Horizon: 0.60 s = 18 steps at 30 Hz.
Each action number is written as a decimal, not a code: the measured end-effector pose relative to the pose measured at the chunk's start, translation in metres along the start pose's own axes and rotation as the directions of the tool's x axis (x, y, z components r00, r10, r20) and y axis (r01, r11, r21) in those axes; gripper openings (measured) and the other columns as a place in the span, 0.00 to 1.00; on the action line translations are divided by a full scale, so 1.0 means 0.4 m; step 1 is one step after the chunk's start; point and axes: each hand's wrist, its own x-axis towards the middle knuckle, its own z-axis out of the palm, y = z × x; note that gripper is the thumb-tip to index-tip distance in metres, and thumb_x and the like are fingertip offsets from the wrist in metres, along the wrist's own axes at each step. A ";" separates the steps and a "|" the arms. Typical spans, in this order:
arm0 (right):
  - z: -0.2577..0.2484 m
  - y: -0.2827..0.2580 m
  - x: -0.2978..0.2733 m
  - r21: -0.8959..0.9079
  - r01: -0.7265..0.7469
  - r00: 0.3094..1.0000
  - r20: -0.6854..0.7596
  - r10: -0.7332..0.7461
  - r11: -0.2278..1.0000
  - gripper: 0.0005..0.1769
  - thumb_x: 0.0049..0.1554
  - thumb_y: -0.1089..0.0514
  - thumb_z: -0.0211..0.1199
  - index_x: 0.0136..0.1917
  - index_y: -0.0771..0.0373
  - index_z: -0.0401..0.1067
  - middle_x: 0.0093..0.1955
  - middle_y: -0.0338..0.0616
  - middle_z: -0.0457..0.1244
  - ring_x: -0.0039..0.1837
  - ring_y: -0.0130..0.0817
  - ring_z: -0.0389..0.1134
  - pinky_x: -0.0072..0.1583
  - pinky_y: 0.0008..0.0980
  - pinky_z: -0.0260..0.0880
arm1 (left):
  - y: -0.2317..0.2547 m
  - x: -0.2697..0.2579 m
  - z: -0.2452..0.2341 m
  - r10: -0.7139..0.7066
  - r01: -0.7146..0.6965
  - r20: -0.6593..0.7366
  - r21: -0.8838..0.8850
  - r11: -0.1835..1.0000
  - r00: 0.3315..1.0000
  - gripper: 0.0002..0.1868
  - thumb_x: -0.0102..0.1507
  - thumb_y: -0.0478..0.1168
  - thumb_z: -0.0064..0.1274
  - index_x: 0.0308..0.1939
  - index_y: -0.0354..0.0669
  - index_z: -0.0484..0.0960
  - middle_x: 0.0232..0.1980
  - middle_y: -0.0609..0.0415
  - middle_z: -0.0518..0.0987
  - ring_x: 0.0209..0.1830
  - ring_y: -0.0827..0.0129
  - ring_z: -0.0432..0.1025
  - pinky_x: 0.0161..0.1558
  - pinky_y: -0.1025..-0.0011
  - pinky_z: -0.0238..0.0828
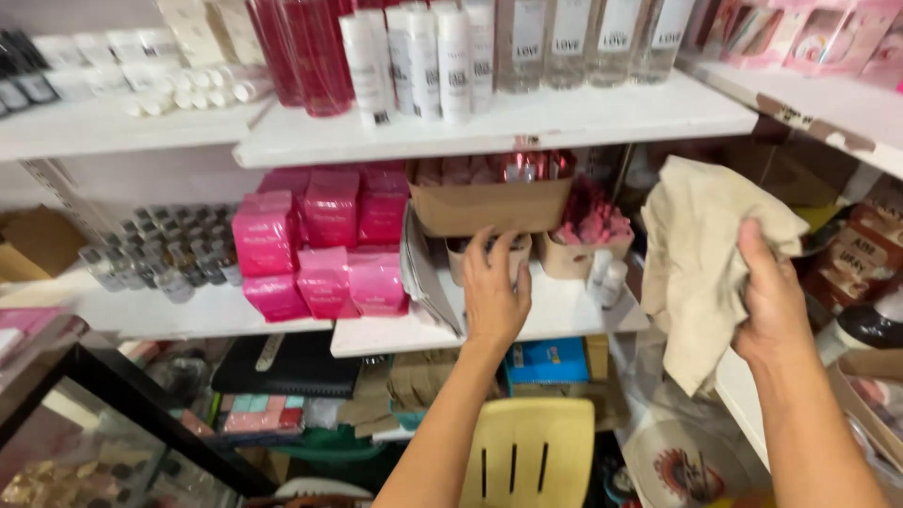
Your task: Wiping face toner bottles with a cloth and organizing them on a shelf in a stockroom.
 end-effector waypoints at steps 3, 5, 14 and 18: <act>-0.139 0.094 -0.019 0.119 -0.109 0.992 -0.054 0.116 0.987 0.33 0.63 0.39 0.60 0.75 0.57 0.65 0.71 0.38 0.65 0.71 0.35 0.66 0.70 0.40 0.66 | 0.022 -0.091 0.072 -0.087 0.082 0.179 0.037 0.996 0.980 0.33 0.58 0.36 0.62 0.68 0.44 0.70 0.70 0.40 0.65 0.68 0.39 0.61 0.66 0.49 0.62; -0.199 0.150 -0.030 0.149 -0.154 0.985 -0.057 0.164 0.977 0.34 0.63 0.39 0.60 0.75 0.58 0.65 0.71 0.38 0.65 0.71 0.36 0.66 0.70 0.41 0.66 | 0.024 -0.143 0.132 -0.167 0.161 0.257 0.043 0.986 0.952 0.35 0.57 0.37 0.63 0.68 0.44 0.68 0.70 0.37 0.63 0.67 0.38 0.61 0.64 0.48 0.61; -0.303 0.317 -0.079 0.076 -0.274 0.946 -0.159 0.283 0.959 0.27 0.62 0.45 0.63 0.70 0.57 0.67 0.67 0.39 0.66 0.66 0.35 0.68 0.66 0.41 0.69 | 0.060 -0.283 0.352 -0.425 0.420 0.452 0.118 0.900 0.784 0.38 0.56 0.39 0.65 0.68 0.45 0.65 0.66 0.37 0.67 0.62 0.39 0.66 0.56 0.50 0.70; -0.337 0.396 -0.082 0.023 -0.250 0.952 -0.174 0.250 0.968 0.24 0.63 0.49 0.63 0.68 0.60 0.67 0.64 0.40 0.66 0.63 0.32 0.68 0.63 0.36 0.71 | 0.082 -0.289 0.445 -0.509 0.514 0.416 0.109 0.851 0.754 0.35 0.56 0.41 0.66 0.65 0.44 0.67 0.60 0.39 0.71 0.57 0.40 0.69 0.55 0.51 0.70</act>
